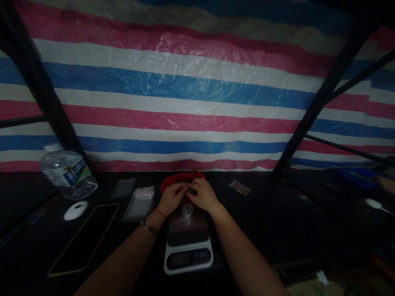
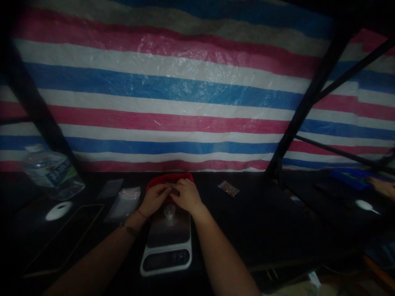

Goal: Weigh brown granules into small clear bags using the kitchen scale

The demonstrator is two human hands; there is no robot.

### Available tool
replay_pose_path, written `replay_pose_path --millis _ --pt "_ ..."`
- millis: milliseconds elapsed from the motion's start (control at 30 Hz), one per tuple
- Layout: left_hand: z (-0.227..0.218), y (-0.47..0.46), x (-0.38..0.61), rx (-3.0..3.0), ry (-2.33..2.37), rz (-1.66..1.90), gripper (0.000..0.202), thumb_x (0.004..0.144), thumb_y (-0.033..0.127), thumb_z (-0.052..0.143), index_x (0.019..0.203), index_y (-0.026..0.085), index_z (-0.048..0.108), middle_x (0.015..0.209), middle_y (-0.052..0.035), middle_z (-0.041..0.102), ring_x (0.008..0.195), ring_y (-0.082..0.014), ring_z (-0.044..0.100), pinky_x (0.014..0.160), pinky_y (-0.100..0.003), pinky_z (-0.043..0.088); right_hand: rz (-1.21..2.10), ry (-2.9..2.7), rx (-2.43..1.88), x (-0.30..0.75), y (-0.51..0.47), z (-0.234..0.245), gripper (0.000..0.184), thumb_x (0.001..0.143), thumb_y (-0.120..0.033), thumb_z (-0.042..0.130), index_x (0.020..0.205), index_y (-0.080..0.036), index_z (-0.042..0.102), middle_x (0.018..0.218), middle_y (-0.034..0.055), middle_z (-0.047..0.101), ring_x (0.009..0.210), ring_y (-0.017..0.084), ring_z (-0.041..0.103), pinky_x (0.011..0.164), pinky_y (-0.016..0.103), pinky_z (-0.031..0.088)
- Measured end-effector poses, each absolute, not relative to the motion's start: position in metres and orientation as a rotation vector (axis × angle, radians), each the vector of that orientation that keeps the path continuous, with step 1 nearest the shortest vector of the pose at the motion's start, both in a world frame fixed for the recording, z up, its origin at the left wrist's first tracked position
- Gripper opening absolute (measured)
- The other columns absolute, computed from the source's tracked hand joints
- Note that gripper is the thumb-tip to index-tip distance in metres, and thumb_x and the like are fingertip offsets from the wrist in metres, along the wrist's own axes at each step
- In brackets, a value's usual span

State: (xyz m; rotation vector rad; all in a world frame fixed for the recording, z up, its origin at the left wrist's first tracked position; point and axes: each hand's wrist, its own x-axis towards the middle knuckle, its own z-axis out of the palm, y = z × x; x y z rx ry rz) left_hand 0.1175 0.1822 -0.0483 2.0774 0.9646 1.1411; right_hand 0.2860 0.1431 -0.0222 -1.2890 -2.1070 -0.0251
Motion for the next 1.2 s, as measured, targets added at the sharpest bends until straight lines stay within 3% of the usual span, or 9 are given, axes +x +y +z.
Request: replay_pose_path --millis 333,600,867,1033,1200 --pt "-0.051 0.181 0.118 2.181 0.946 1.165 0.022 0.086 0.031 0.050 0.089 0.019 0.068 0.091 -0.0055 0.070 0.087 -0.0180 0.063 0.083 -0.031 0.049 0.020 -2.132 -1.265 0.285 0.142 -0.022 0.022 0.086 -0.018 0.052 0.098 -0.021 0.071 0.083 0.0044 0.066 0.080 0.016 0.058 0.077 0.030 0.044" --pt "-0.058 0.186 0.116 2.235 0.875 1.207 0.023 0.088 0.030 0.048 0.087 0.018 0.068 0.087 -0.0047 0.069 0.082 -0.0164 0.063 0.078 -0.029 0.050 0.069 -2.140 -1.284 0.285 0.141 -0.019 0.030 0.080 -0.026 0.065 0.110 -0.023 0.067 0.088 0.0042 0.066 0.085 0.017 0.057 0.081 0.029 0.044" --pt "-0.053 0.183 0.117 2.276 0.923 1.237 0.020 0.087 0.027 0.049 0.087 0.017 0.067 0.087 -0.0056 0.068 0.082 -0.0167 0.063 0.078 -0.029 0.049 0.055 -2.114 -1.248 0.286 0.145 -0.025 0.020 0.087 -0.019 0.053 0.096 -0.019 0.071 0.088 0.0056 0.068 0.084 0.017 0.059 0.079 0.028 0.043" --pt "-0.049 0.178 0.119 2.314 0.924 1.210 0.020 0.087 0.027 0.048 0.081 0.017 0.064 0.080 -0.0044 0.066 0.076 -0.0156 0.061 0.072 -0.027 0.047 -0.037 -2.070 -1.339 0.285 0.148 -0.029 0.015 0.083 -0.019 0.055 0.076 -0.018 0.069 0.076 0.0038 0.066 0.076 0.016 0.057 0.075 0.027 0.041" --pt "-0.047 0.175 0.121 2.327 1.010 1.238 0.017 0.082 0.023 0.050 0.070 0.016 0.060 0.071 -0.0032 0.062 0.068 -0.0148 0.057 0.066 -0.027 0.043 -0.156 -2.052 -1.409 0.277 0.142 -0.026 0.013 0.079 -0.019 0.057 0.068 -0.018 0.063 0.070 0.0023 0.063 0.072 0.015 0.054 0.071 0.027 0.038"
